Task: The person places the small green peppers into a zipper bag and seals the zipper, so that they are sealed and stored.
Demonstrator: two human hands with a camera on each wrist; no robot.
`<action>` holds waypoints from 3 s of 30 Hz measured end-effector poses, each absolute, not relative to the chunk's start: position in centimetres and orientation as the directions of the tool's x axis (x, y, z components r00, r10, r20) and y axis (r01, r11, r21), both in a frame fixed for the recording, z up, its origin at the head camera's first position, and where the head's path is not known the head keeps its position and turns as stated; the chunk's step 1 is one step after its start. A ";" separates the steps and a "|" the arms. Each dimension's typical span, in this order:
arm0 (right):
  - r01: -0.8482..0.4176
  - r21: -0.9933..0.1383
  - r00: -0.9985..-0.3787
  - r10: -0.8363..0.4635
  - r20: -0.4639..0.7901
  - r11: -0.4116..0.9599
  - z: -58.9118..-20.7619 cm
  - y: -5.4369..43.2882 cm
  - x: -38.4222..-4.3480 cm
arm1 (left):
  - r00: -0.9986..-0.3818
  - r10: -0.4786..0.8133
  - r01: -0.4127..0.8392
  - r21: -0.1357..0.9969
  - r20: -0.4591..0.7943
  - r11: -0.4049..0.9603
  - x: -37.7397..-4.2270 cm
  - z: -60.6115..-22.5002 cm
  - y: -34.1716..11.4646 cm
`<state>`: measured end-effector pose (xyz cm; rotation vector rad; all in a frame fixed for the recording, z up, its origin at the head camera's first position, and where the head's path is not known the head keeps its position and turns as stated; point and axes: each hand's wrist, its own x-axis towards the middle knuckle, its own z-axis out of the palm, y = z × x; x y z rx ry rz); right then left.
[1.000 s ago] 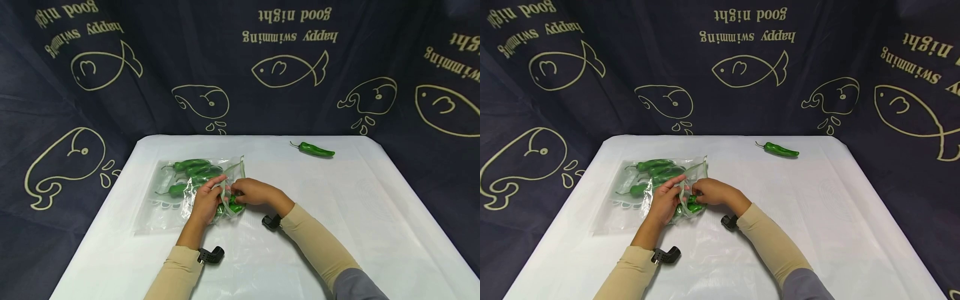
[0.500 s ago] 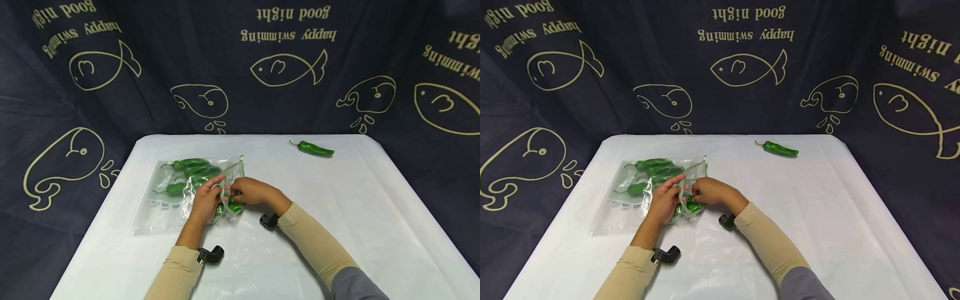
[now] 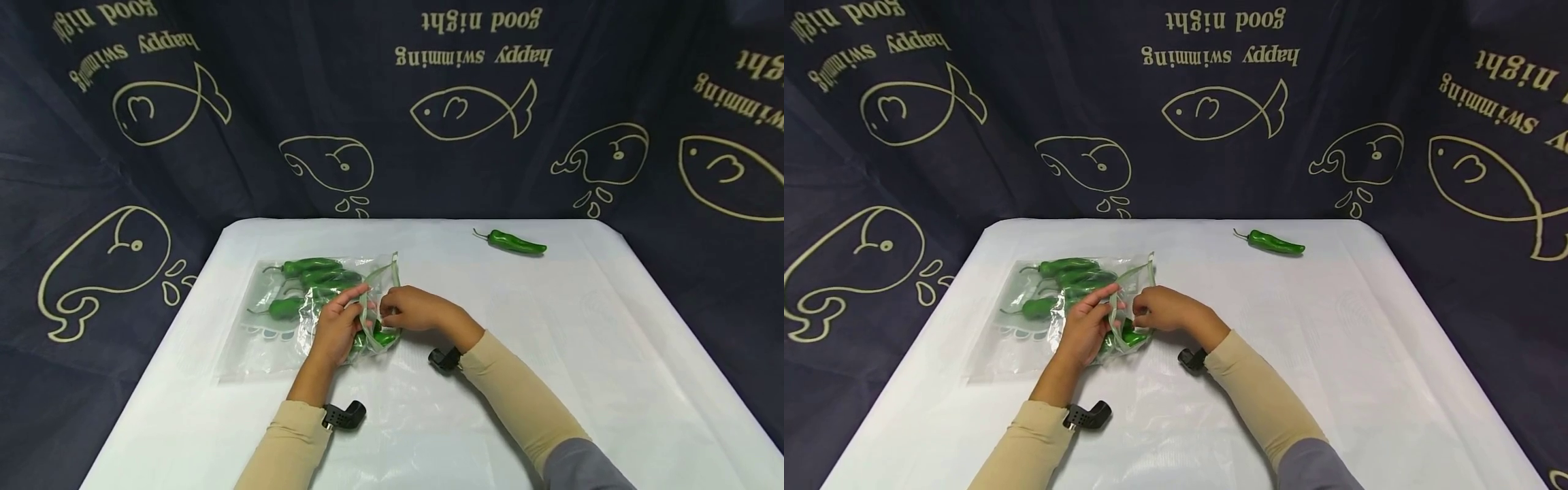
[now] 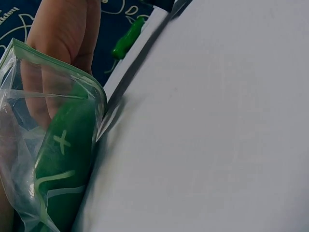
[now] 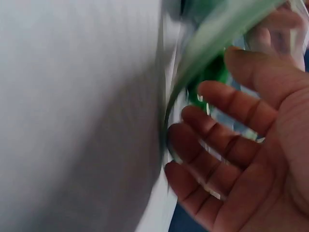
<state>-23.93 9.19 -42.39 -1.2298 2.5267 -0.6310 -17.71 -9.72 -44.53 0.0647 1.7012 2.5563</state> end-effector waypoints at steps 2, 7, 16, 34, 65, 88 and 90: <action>-0.672 -0.504 -0.622 -0.783 -0.014 0.543 -42.2 10.1 -24.0 | -0.996 0.086 -0.035 0.923 -0.002 -0.382 -17.7 -44.6 -9.7; -0.650 -0.518 -0.674 -0.737 0.055 0.555 -41.7 13.2 -24.5 | -0.995 0.097 -0.028 0.929 0.008 -0.370 -17.6 -44.7 -9.7; -0.532 -0.523 -0.811 -0.578 0.089 0.665 -41.3 21.0 -26.7 | -0.997 0.081 -0.029 0.926 0.002 -0.376 -17.7 -44.7 -9.6; -0.259 -0.478 -0.966 -0.232 0.115 0.839 -41.6 32.1 -31.1 | -0.997 0.084 -0.033 0.923 -0.001 -0.384 -17.9 -44.7 -9.8; -0.146 -0.403 -0.988 -0.154 0.012 0.903 -43.7 34.3 -33.1 | -0.995 0.099 -0.028 0.933 0.008 -0.359 -17.8 -44.4 -9.8; -0.152 -0.444 -0.987 -0.155 0.030 0.883 -43.7 33.7 -32.8 | -0.996 0.089 -0.039 0.931 -0.007 -0.363 -17.7 -44.6 -9.8; -0.164 -0.448 -0.985 -0.171 0.027 0.879 -43.7 33.7 -32.7 | -0.996 0.091 -0.037 0.931 -0.004 -0.364 -17.8 -44.6 -9.8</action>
